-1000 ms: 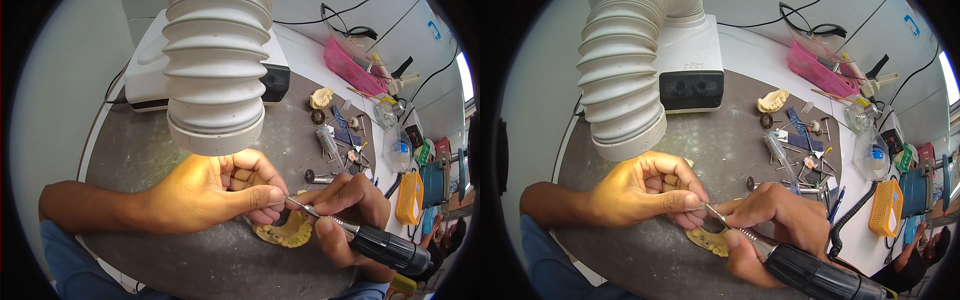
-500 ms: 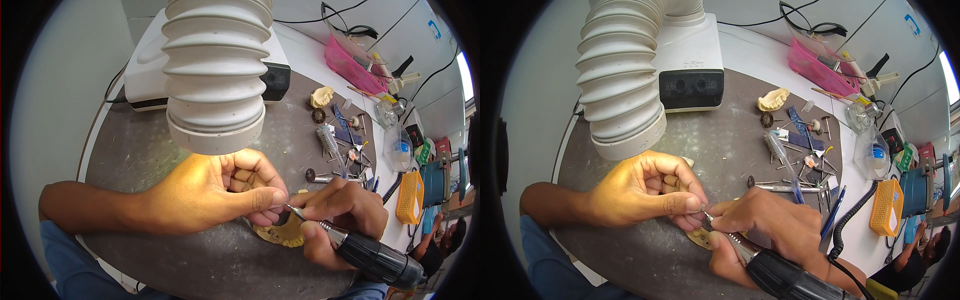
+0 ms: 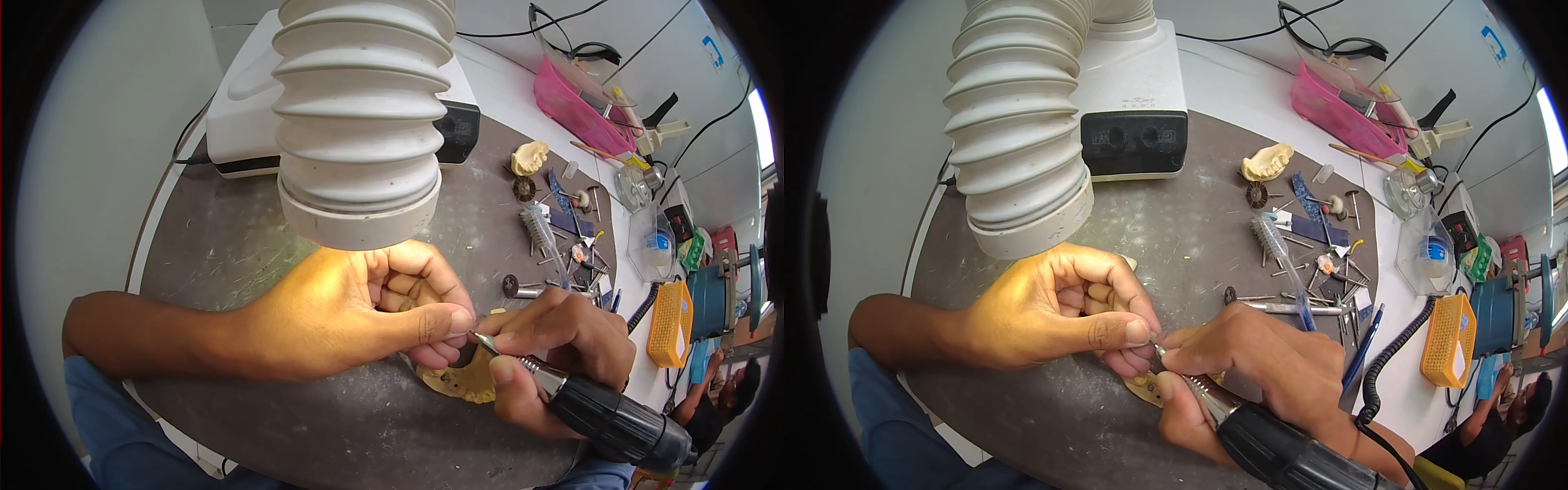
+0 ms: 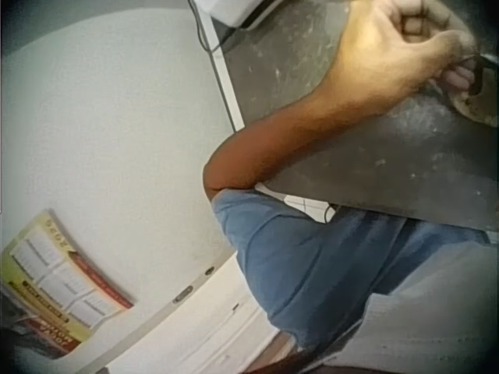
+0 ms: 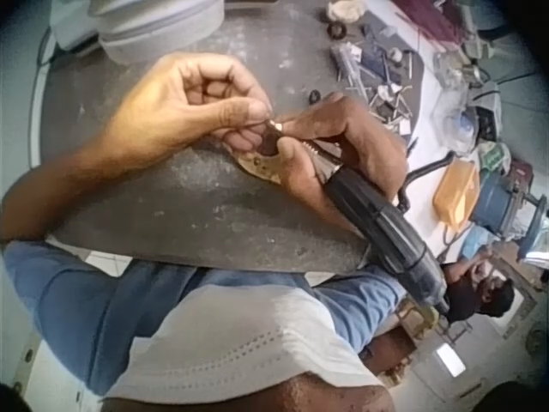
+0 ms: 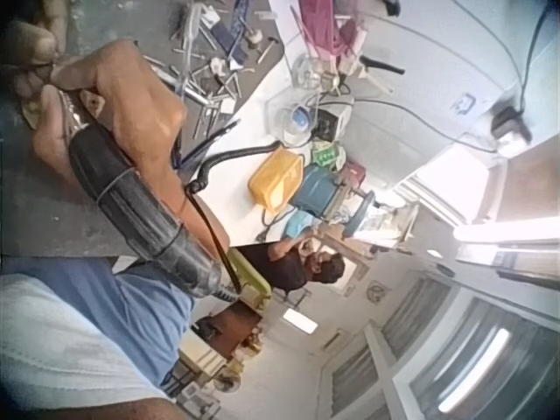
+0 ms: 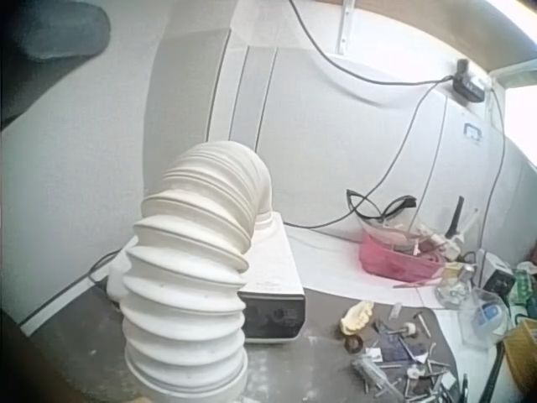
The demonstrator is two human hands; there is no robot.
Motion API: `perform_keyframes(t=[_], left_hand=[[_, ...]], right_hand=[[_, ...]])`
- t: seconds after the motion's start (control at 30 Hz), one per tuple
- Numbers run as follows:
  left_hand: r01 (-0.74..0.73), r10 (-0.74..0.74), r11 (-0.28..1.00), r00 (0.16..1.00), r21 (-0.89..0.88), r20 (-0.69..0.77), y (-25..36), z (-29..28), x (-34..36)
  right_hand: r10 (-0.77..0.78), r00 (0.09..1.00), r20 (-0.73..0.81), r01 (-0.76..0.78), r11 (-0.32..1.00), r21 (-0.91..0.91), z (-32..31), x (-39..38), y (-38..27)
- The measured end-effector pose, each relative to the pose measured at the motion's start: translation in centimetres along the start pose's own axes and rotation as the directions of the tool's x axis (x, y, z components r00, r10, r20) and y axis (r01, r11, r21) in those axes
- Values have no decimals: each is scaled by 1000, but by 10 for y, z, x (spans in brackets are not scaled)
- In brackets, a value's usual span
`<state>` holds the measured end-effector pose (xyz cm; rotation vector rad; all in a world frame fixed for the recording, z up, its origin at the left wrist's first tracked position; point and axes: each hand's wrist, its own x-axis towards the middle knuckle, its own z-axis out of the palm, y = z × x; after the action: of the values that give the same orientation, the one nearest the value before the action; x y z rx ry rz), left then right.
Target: Adjusting and fitting a dental bridge onto a gypsum model using a handpiece and explorer.
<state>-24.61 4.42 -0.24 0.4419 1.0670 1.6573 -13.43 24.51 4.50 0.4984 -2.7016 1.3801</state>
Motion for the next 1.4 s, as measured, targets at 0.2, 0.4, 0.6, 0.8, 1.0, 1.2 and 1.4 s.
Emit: perform_keyframes(t=[0.2, 0.4, 0.6, 0.8, 1.0, 1.2, 1.4], left_hand=[[4, -4, 1000, 1000, 9, -4, 1, -1, 0], [-17, 17, 1000, 1000, 4, 16, -1, -1, 2], [-53, 53, 998, 999, 38, 7, -2, -2, 1], [-80, 79, 995, 996, 53, 31, -1, -5, 4], [-79, 87, 989, 995, 121, -58, 5, 5, -3], [-97, 119, 971, 989, 217, -90, 5, 4, 0], [-142, 169, 959, 981, 244, -94, -1, 5, 0]], right_hand=[[22, 997, -80, -19, 999, 33, 3, 3, 0], [6, 995, -95, 0, 998, 66, 2, 1, 6], [98, 990, -105, -47, 912, 407, -7, -6, 11], [354, 801, -483, -138, 894, 426, -42, -38, -7], [495, 729, -472, -65, 737, 673, -76, -108, 0], [666, 484, -568, -497, 743, 448, -73, -150, -2], [672, 451, -587, -790, 607, 88, -56, -155, 17]])
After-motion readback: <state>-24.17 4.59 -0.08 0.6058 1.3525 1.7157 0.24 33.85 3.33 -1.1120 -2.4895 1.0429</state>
